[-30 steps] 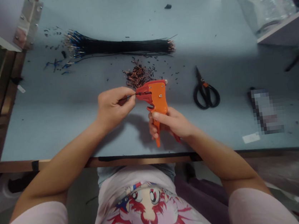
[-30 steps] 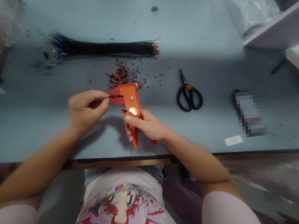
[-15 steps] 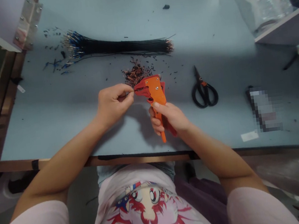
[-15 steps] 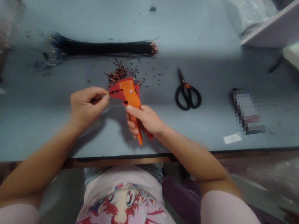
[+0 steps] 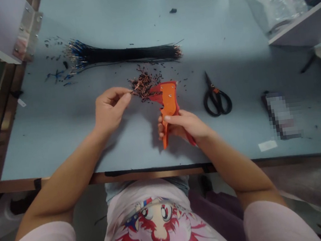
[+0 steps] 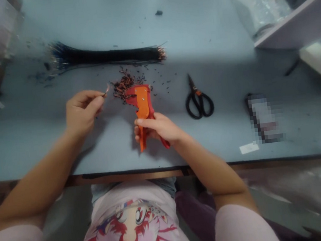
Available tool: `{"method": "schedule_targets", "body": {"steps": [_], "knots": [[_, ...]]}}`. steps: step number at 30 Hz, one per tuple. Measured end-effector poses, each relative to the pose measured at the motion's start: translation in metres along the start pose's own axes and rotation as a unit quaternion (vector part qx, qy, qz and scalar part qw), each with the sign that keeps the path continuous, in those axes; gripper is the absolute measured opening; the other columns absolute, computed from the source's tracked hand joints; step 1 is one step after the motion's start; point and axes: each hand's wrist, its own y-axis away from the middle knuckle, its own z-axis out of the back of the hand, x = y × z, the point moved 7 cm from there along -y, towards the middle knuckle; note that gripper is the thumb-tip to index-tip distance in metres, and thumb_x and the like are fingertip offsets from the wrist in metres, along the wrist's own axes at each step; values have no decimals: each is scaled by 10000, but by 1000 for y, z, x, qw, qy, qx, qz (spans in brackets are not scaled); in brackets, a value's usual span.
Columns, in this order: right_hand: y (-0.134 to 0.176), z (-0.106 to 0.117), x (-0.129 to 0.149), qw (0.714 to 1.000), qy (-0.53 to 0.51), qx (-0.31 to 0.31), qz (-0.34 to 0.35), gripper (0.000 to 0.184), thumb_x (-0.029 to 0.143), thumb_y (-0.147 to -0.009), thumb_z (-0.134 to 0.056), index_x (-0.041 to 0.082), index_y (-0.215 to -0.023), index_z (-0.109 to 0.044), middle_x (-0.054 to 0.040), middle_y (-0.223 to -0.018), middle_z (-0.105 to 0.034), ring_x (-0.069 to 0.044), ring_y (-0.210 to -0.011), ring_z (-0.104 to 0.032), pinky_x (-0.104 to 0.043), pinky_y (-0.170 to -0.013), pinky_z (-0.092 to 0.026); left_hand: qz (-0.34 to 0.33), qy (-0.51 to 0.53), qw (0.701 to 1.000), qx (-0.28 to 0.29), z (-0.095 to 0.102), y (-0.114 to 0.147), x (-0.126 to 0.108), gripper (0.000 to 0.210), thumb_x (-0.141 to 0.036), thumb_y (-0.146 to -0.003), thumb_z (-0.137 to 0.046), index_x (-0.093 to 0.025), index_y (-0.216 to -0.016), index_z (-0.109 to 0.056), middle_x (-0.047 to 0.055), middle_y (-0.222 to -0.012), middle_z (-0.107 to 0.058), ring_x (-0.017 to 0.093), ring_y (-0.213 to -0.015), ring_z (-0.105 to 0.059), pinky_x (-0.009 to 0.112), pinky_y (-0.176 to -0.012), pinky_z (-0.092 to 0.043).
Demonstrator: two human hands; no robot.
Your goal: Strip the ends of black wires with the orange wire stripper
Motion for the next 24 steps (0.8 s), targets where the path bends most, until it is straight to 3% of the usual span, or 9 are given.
{"method": "schedule_targets", "body": {"steps": [7, 14, 20, 24], "knots": [[-3, -1, -2, 999, -47, 6, -12, 252, 252, -705, -740, 116, -868, -603, -58, -746, -663, -200, -664, -671, -395, -696, -569, 23, 30, 999, 27, -10, 8, -6, 75, -269, -751, -670, -198, -774, -664, -31, -570, -616, 67, -493, -513, 186, -490, -403], [0, -22, -6, 984, -108, 141, -2, 225, 211, -757, -672, 129, -938, -567, -49, -786, -668, -226, -759, -684, -466, -764, -557, 24, 34, 996, 81, -31, 26, -10, 139, -331, -775, -660, -199, -801, -694, 10, -801, -704, 117, -735, -625, 226, -688, -480], [2, -31, -12, 973, -125, 195, -10, 207, 213, -777, -641, 124, -942, -554, -42, -777, -665, -224, -757, -683, -460, -765, -553, 99, 120, 980, 127, -49, 38, -2, 217, -383, -740, -691, -186, -717, -604, -16, -677, -629, 101, -615, -559, 234, -626, -460], [2, -33, -13, 971, -129, 202, -12, 200, 212, -776, -637, 127, -932, -545, -41, -769, -660, -213, -748, -677, -434, -750, -555, 110, 143, 971, 156, -54, 39, -2, 197, -351, -742, -691, -177, -711, -602, -11, -681, -624, 102, -624, -564, 241, -640, -463]]}}
